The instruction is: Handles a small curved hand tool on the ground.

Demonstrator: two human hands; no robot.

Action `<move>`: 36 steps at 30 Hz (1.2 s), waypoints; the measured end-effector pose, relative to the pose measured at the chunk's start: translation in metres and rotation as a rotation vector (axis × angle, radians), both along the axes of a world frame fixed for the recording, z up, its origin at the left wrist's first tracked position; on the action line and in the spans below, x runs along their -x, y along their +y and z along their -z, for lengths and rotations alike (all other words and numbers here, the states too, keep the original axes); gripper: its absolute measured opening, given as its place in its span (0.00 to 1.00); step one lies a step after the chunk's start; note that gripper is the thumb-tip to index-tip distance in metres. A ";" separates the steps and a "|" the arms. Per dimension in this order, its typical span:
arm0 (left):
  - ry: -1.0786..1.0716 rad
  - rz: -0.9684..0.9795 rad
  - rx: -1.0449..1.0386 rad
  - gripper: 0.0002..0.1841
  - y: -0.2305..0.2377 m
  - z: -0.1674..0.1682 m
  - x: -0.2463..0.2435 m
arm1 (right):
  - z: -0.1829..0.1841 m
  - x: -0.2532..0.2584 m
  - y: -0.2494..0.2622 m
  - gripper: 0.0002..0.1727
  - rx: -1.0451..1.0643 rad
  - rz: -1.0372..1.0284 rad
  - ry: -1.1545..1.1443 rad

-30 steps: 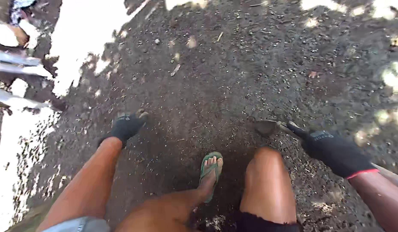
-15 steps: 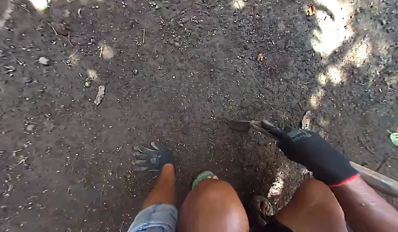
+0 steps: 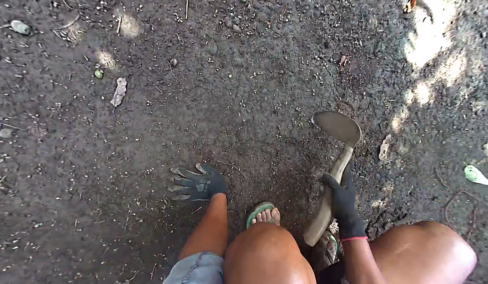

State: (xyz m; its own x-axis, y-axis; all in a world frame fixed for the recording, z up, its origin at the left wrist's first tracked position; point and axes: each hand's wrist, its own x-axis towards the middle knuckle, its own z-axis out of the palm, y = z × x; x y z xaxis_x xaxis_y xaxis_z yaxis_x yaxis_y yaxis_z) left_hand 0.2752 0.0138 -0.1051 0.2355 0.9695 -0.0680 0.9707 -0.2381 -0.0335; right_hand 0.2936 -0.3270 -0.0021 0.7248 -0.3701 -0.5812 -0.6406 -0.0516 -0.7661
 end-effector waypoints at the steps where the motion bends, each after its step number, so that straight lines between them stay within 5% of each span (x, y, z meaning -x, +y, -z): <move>1: 0.002 -0.002 0.010 0.40 0.000 -0.001 0.000 | -0.003 -0.001 -0.001 0.56 -0.014 0.023 -0.018; 4: 0.003 -0.012 0.012 0.41 0.000 0.001 -0.001 | 0.003 -0.005 0.001 0.54 0.015 0.064 -0.059; 9: 0.004 -0.013 -0.011 0.41 0.002 0.005 -0.001 | 0.003 0.004 -0.009 0.56 -0.061 -0.243 0.051; 14: 0.006 -0.023 -0.018 0.41 0.003 0.006 -0.001 | 0.000 -0.010 0.001 0.54 0.102 -0.071 -0.002; 19: 0.015 -0.038 -0.003 0.41 0.001 0.001 -0.006 | 0.001 -0.005 -0.014 0.56 0.054 -0.270 0.038; 33: 0.019 -0.031 0.004 0.41 0.001 -0.001 -0.004 | 0.007 0.019 0.016 0.55 0.071 -0.032 -0.052; 36: 0.014 -0.034 0.003 0.41 0.001 -0.001 -0.003 | 0.015 0.026 0.018 0.55 0.036 -0.172 0.033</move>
